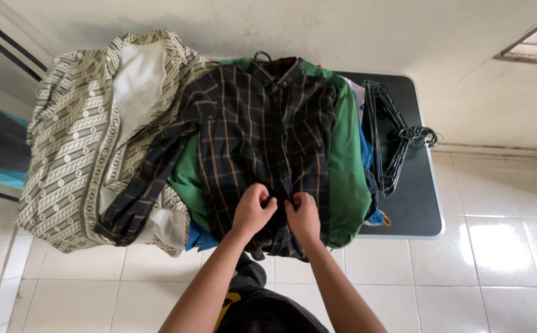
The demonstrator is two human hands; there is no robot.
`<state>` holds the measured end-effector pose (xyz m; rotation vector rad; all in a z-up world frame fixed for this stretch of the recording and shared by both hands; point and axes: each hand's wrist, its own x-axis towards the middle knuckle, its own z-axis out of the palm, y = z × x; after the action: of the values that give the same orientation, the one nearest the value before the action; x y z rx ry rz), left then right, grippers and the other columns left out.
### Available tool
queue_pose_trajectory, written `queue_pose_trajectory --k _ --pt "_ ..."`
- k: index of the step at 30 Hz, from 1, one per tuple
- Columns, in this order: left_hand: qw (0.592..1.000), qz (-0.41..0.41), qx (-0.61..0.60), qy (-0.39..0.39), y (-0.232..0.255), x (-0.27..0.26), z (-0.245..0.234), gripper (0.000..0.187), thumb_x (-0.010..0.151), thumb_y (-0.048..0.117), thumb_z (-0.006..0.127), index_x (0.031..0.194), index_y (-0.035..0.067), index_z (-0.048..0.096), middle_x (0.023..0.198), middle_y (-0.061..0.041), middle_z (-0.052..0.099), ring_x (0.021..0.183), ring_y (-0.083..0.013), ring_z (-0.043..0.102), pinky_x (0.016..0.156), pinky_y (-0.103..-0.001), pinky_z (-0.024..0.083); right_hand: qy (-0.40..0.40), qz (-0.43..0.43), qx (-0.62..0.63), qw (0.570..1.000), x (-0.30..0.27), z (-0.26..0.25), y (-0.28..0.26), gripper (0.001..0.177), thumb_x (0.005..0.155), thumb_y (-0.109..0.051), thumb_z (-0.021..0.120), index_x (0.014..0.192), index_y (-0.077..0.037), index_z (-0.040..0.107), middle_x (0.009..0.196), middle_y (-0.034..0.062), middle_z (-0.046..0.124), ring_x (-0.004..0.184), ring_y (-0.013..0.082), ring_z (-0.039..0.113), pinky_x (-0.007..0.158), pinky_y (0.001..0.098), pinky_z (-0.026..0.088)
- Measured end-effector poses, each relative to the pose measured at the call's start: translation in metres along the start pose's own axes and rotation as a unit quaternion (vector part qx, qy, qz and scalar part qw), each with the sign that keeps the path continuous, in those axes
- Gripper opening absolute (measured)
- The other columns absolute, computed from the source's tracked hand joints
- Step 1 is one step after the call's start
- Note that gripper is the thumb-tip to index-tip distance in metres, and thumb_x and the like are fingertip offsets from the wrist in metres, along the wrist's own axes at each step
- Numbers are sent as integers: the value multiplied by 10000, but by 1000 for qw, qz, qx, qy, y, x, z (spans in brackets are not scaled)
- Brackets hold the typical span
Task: The person buttons a black plaid shirt and a green shirt on a table, then places each on a hanger and hangs them on a clothes rack. The person then picks up a blue shirt and places a hanger inside it.
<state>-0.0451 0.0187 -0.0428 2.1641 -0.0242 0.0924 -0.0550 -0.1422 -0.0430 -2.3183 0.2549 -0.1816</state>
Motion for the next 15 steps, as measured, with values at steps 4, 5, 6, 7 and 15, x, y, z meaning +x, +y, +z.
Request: queue_pose_trajectory --k 4,5,6,7,15 --pt "976 1 196 -93 -11 -12 13 417 803 407 819 967 59 660 1024 -112 641 993 -286 625 809 -429 531 -83 127 1 988 -5 -9 15 338 886 -271 758 1114 -35 675 943 118 740 858 286 716 764 384 555" --pt "957 -24 261 -120 -13 -12 17 498 783 467 837 986 46 665 1057 -135 625 1022 -301 609 829 -447 515 -93 129 2 987 -5 -10 19 341 880 -256 765 1121 -31 676 943 120 745 862 285 721 770 381 555" --pt "957 -34 265 -115 -14 -13 20 468 806 457 812 1003 56 672 1075 -122 628 1045 -291 607 858 -440 509 -102 132 3 986 -5 -11 24 345 874 -242 772 1128 -27 677 943 122 749 866 285 725 776 378 555" --pt "956 -43 270 -109 -17 -14 22 440 829 446 787 1021 65 678 1092 -109 630 1069 -281 606 888 -433 503 -99 113 14 989 -5 -11 28 345 869 -220 776 1135 -21 681 954 131 753 876 280 729 789 372 559" --pt "991 10 135 -14 -18 -31 26 152 949 181 688 1052 70 696 1026 -91 708 995 -300 667 868 -427 524 -129 73 73 986 -10 -7 44 367 871 -133 757 1191 28 678 1010 139 766 935 242 742 835 346 566"
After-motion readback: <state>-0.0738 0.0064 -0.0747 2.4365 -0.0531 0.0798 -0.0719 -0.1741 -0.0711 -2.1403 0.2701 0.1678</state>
